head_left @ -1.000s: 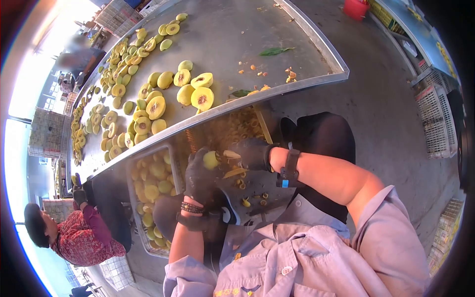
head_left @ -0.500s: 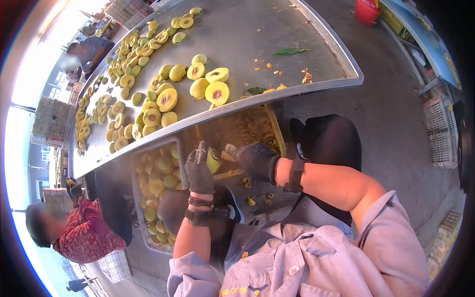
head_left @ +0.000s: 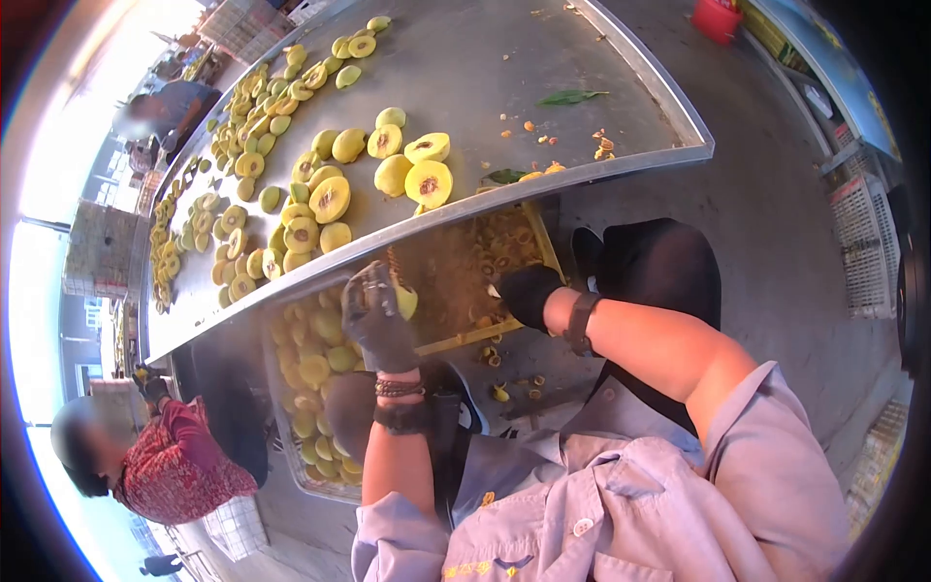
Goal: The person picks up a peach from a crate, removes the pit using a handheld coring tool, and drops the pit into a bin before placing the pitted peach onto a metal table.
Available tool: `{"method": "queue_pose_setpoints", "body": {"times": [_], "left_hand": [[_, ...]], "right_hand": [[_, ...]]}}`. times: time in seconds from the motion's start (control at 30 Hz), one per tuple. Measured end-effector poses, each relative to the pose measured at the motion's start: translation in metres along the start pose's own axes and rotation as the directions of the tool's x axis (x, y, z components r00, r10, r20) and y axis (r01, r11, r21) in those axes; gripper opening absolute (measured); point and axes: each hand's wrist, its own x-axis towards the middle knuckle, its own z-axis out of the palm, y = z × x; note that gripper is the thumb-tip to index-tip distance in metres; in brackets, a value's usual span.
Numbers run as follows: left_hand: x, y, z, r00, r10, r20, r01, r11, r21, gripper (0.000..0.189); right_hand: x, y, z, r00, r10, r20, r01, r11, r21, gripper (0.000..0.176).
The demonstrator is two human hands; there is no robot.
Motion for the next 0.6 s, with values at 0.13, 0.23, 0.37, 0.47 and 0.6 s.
{"method": "queue_pose_setpoints", "body": {"times": [0.13, 0.23, 0.37, 0.47, 0.6], "left_hand": [[-0.002, 0.004, 0.0, 0.907, -0.41, 0.093, 0.381, 0.707, -0.597, 0.03], [0.0, 0.017, 0.005, 0.911, -0.399, 0.1, 0.383, 0.734, -0.56, 0.024], [0.0, 0.021, 0.007, 0.892, -0.415, 0.177, 0.428, 0.652, -0.626, 0.028], [-0.004, 0.015, 0.007, 0.883, -0.415, 0.219, 0.456, 0.649, -0.609, 0.032], [-0.005, 0.008, 0.012, 0.885, -0.428, 0.183, 0.448, 0.676, -0.585, 0.028]], "right_hand": [[-0.004, -0.009, -0.026, 0.993, -0.005, -0.121, 0.022, 0.99, 0.141, 0.029], [-0.003, -0.021, -0.03, 0.921, -0.156, -0.356, 0.204, 0.974, 0.102, 0.035], [-0.011, -0.046, -0.051, 0.93, -0.183, -0.32, 0.258, 0.943, 0.211, 0.042], [-0.009, -0.049, -0.052, 0.95, -0.179, -0.254, 0.244, 0.937, 0.252, 0.042], [-0.005, -0.043, -0.053, 0.982, -0.157, -0.103, 0.177, 0.959, 0.222, 0.045]]}}
